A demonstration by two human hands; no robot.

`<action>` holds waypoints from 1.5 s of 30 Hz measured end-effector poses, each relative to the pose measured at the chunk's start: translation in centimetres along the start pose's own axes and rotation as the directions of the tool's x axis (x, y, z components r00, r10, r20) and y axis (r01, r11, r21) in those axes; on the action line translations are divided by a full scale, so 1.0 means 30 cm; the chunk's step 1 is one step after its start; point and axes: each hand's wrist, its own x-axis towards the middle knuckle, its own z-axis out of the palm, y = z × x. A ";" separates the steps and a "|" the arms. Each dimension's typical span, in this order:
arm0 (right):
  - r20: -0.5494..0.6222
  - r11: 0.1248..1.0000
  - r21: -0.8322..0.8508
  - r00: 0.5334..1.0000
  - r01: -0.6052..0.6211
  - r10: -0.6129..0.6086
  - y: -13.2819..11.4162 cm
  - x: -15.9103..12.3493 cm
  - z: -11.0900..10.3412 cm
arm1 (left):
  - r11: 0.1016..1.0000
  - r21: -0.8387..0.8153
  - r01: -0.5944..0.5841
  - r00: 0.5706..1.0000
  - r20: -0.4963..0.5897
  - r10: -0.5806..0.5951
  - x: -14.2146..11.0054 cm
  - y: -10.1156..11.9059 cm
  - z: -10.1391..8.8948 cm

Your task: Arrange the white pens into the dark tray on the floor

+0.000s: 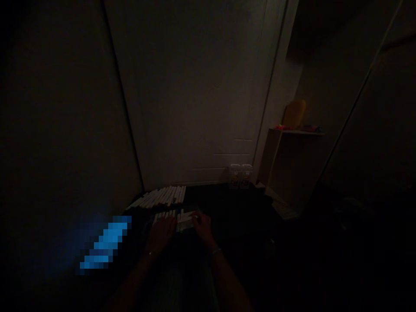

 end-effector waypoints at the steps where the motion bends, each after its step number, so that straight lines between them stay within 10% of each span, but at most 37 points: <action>1: -0.004 1.000 0.019 1.000 -0.013 0.013 0.003 0.001 -0.001 | 1.000 0.003 0.001 1.000 0.002 -0.001 0.001 0.003 -0.006; 45: -0.023 0.968 0.240 0.997 -0.066 0.074 0.025 0.002 0.001 | 0.999 0.019 0.036 0.999 0.029 -0.037 0.001 0.015 -0.006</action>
